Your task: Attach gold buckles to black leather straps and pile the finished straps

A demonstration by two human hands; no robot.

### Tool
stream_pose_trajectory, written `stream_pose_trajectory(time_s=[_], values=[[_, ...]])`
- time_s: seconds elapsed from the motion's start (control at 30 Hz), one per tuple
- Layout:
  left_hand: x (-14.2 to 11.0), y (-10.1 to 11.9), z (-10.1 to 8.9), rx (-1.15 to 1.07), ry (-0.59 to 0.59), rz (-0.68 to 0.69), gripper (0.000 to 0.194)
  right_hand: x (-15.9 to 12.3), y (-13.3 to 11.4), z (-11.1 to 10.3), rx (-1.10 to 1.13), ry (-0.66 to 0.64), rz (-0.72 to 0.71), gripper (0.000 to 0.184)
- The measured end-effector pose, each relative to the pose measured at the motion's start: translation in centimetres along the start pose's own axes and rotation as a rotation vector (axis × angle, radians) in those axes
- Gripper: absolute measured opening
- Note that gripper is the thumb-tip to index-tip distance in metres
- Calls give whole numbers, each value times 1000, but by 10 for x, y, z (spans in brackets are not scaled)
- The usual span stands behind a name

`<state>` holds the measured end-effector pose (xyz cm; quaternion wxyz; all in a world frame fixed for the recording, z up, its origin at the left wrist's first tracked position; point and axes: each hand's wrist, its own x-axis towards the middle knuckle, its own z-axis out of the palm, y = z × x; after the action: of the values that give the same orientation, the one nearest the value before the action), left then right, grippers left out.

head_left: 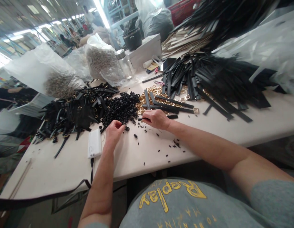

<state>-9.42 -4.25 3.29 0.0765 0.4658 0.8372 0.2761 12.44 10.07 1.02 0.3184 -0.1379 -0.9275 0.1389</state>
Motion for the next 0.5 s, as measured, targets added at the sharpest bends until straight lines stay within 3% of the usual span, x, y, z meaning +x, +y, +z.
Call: stream_pose_trajectory(time_s=[0.13,0.3,0.5], values=[[7,8,-2,66,61,9,19,0,2,0,-2,5,37,16],[-5,15,-3,134,-114,226,15,1,2,0,-3,-20,60,15],[-17,11,1,243,-140,269,12,0,2,0,-5,-36,66,16]])
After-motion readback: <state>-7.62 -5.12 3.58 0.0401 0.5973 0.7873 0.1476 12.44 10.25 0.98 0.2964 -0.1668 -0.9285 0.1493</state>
